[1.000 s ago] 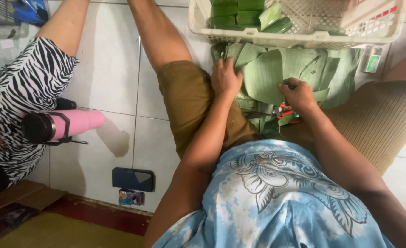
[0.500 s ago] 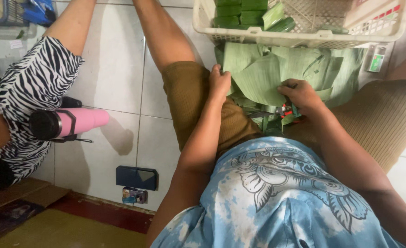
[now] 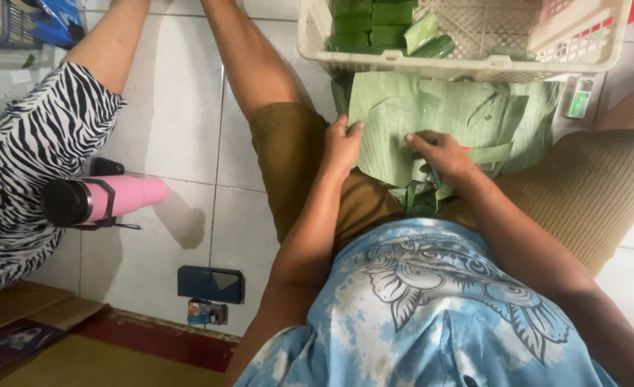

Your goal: The person sits on the floor folding banana leaf pieces into small cylindrical leaf containers, pressing and creasing the leaf by hand, occasionally trimming with scissors, and placing finished leaf rolls into a plastic basket.

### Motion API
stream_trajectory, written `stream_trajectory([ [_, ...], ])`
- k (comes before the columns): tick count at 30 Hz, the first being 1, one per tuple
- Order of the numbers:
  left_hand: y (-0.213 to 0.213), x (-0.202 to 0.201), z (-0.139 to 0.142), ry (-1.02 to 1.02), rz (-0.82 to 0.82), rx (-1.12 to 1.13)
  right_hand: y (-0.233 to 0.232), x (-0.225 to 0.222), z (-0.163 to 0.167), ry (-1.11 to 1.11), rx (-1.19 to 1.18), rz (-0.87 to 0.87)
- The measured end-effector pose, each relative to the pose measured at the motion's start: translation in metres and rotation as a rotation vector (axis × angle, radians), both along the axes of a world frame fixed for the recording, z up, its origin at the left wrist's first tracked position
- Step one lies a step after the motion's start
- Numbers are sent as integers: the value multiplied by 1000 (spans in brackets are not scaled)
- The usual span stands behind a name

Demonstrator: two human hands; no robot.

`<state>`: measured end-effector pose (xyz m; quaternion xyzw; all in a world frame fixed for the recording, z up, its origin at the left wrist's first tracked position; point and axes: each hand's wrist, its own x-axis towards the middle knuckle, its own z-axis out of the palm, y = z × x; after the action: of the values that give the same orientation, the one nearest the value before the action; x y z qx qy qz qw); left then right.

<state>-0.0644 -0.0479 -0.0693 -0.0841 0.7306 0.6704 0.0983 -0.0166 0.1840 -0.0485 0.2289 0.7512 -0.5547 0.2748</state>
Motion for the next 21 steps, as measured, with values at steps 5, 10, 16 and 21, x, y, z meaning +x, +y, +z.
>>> stream_trajectory([
  [5, -5, 7, -1, -321, 25, 519, 5, -2, 0, 66, -646, -244],
  [10, 10, 11, -7, -140, 11, 581, 1, -7, 7, 321, -289, -162],
  [16, 43, 27, -8, 237, -47, -34, -23, 7, 30, 571, 294, 36],
  [21, 43, 28, -10, 16, -44, 380, -28, 9, 46, 519, 223, 73],
])
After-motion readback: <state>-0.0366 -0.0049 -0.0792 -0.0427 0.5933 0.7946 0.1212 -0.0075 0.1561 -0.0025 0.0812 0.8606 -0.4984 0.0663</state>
